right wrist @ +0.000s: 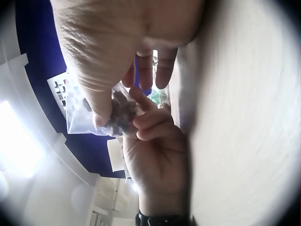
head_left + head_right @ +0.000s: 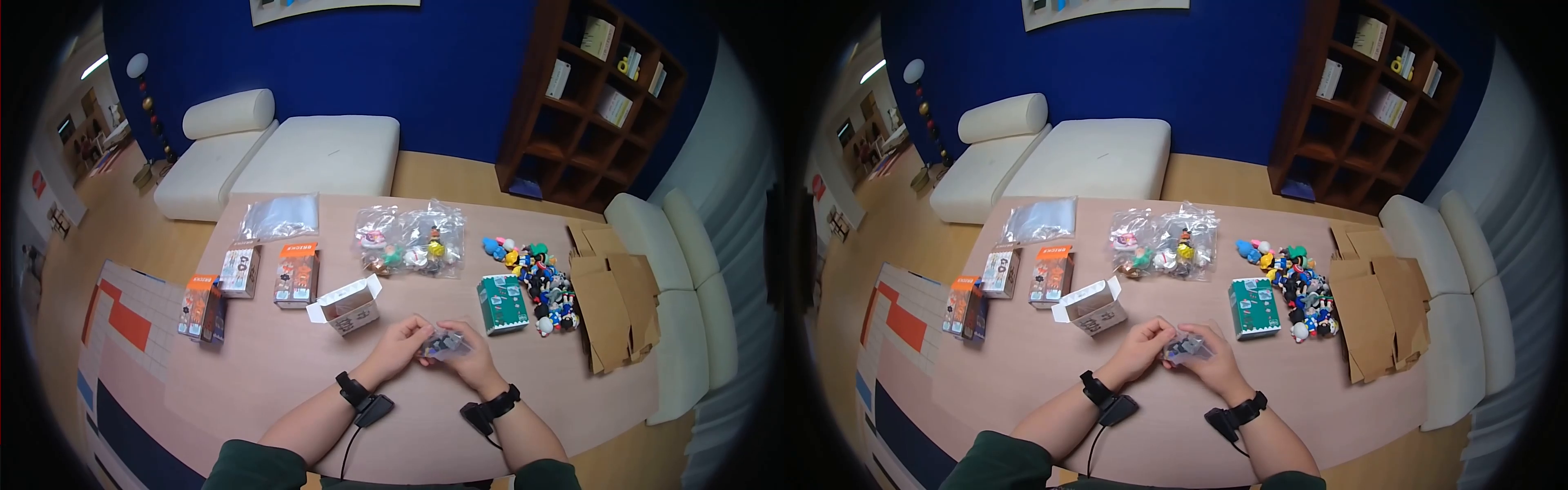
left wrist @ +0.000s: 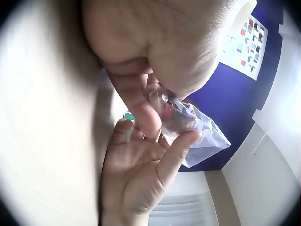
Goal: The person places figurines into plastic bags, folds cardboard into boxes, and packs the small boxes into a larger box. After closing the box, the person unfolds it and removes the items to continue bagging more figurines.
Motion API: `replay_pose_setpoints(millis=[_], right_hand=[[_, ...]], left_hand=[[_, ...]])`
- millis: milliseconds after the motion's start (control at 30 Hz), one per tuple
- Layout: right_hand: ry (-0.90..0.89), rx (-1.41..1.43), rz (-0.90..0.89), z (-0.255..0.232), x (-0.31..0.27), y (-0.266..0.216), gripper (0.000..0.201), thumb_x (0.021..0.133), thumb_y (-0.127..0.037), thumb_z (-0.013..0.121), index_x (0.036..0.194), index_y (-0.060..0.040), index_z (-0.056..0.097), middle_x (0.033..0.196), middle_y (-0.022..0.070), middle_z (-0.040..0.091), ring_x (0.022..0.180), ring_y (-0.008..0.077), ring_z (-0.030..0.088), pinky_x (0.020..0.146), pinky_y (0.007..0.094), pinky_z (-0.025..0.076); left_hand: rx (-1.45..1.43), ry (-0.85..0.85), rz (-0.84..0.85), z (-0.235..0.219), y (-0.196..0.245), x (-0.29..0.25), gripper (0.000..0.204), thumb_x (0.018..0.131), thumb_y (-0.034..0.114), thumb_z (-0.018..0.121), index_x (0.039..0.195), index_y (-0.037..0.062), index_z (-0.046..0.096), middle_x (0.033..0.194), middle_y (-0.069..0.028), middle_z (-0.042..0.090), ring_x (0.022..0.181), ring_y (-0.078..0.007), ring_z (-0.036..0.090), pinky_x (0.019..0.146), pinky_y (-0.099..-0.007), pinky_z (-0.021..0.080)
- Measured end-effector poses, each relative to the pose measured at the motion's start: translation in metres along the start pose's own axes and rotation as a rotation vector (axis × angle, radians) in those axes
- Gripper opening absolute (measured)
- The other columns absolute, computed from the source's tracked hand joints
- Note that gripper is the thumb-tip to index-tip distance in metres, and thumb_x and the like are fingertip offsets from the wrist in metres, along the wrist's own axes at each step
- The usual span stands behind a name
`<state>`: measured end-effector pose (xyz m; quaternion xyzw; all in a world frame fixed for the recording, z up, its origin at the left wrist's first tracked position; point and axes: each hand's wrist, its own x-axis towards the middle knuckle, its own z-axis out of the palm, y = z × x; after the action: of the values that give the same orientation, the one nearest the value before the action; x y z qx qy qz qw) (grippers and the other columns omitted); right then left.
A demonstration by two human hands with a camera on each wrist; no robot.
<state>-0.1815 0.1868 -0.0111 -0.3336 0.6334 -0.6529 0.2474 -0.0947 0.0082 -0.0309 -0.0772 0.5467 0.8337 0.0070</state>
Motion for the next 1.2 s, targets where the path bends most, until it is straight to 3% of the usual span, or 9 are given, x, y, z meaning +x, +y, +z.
replay_pose_setpoints(millis=[133, 333, 533, 667, 867, 1000, 1100, 1167, 1200], right_hand=[[-0.019, -0.236, -0.215, -0.004, 0.004, -0.001, 0.036, 0.081, 0.002, 0.078, 0.115, -0.0048, 0.067, 0.12, 0.0117, 0.063, 0.109, 0.0255, 0.064, 0.095, 0.0355, 0.052], [0.099, -0.519, -0.377, -0.002, 0.011, -0.059, 0.048, 0.077, 0.005, 0.068, 0.124, -0.0041, 0.065, 0.119, 0.014, 0.066, 0.109, 0.0303, 0.064, 0.095, 0.0385, 0.051], [-0.156, -0.736, -0.638, 0.06, 0.058, -0.127, 0.045, 0.078, 0.003, 0.065, 0.123, -0.0039, 0.063, 0.114, 0.0153, 0.067, 0.103, 0.0367, 0.064, 0.093, 0.0415, 0.051], [-0.227, -0.93, -0.814, 0.095, 0.091, -0.118, 0.031, 0.08, -0.004, 0.068, 0.111, -0.007, 0.062, 0.105, 0.0125, 0.068, 0.094, 0.0324, 0.067, 0.085, 0.0411, 0.053], [-0.218, -1.186, -0.722, 0.111, 0.101, -0.1, 0.031, 0.082, -0.013, 0.071, 0.111, -0.0092, 0.061, 0.101, 0.0094, 0.065, 0.088, 0.0279, 0.066, 0.075, 0.0405, 0.052], [-0.281, -1.257, -0.668, 0.106, 0.097, -0.084, 0.032, 0.087, -0.013, 0.066, 0.118, -0.0082, 0.058, 0.101, 0.0106, 0.062, 0.089, 0.0274, 0.065, 0.074, 0.0389, 0.052], [-0.186, -0.94, -0.468, 0.094, 0.1, -0.097, 0.038, 0.088, -0.012, 0.067, 0.124, -0.0051, 0.058, 0.107, 0.0148, 0.063, 0.093, 0.031, 0.065, 0.077, 0.0359, 0.052], [-0.061, -0.7, -0.297, 0.074, 0.107, -0.106, 0.042, 0.09, -0.014, 0.067, 0.129, -0.0024, 0.056, 0.112, 0.0165, 0.063, 0.096, 0.0302, 0.065, 0.079, 0.0339, 0.053], [-0.04, -0.627, -0.235, 0.063, 0.109, -0.105, 0.04, 0.092, -0.011, 0.067, 0.13, -0.0028, 0.056, 0.112, 0.013, 0.065, 0.089, 0.0204, 0.067, 0.074, 0.0307, 0.054]], left_hand=[[0.026, -0.033, 0.036, 0.002, -0.003, 0.001, 0.025, 0.109, 0.023, 0.051, 0.112, 0.0004, 0.061, 0.096, -0.0095, 0.069, 0.075, -0.0138, 0.07, 0.067, -0.0259, 0.059], [-0.297, 0.061, 0.015, 0.009, 0.018, -0.004, 0.031, 0.11, 0.027, 0.045, 0.116, 0.0016, 0.063, 0.098, -0.0089, 0.07, 0.084, -0.0166, 0.071, 0.083, -0.0305, 0.06], [-0.296, -0.345, -0.284, -0.011, -0.001, -0.003, 0.024, 0.105, 0.033, 0.055, 0.111, 0.0112, 0.061, 0.093, -0.0049, 0.067, 0.08, -0.0166, 0.067, 0.066, -0.0253, 0.054], [-0.391, -0.354, -0.322, -0.011, 0.003, -0.007, 0.024, 0.105, 0.029, 0.056, 0.111, 0.0074, 0.065, 0.102, -0.0094, 0.071, 0.089, -0.0197, 0.071, 0.078, -0.0322, 0.06], [-0.423, -0.22, -0.294, 0.0, 0.019, -0.017, 0.038, 0.105, 0.039, 0.054, 0.128, 0.0087, 0.059, 0.126, -0.0095, 0.066, 0.111, -0.0224, 0.066, 0.09, -0.038, 0.058], [-0.477, -0.303, -0.209, -0.001, -0.019, 0.002, 0.04, 0.104, 0.041, 0.056, 0.131, 0.0109, 0.057, 0.121, -0.0071, 0.066, 0.103, -0.0189, 0.067, 0.083, -0.0342, 0.057], [-0.506, -0.04, -0.222, 0.007, -0.002, -0.005, 0.032, 0.105, 0.03, 0.055, 0.131, 0.0108, 0.058, 0.105, -0.0047, 0.067, 0.09, -0.0153, 0.064, 0.076, -0.0304, 0.054], [-0.03, -0.038, -0.08, -0.005, 0.011, -0.001, 0.025, 0.104, 0.018, 0.052, 0.125, 0.0076, 0.06, 0.089, -0.001, 0.064, 0.077, -0.0127, 0.059, 0.07, -0.0288, 0.05], [0.213, 0.061, 0.045, -0.01, 0.025, -0.001, 0.023, 0.1, 0.012, 0.049, 0.116, 0.0042, 0.064, 0.085, -0.0026, 0.065, 0.074, -0.0137, 0.059, 0.07, -0.0313, 0.05]])
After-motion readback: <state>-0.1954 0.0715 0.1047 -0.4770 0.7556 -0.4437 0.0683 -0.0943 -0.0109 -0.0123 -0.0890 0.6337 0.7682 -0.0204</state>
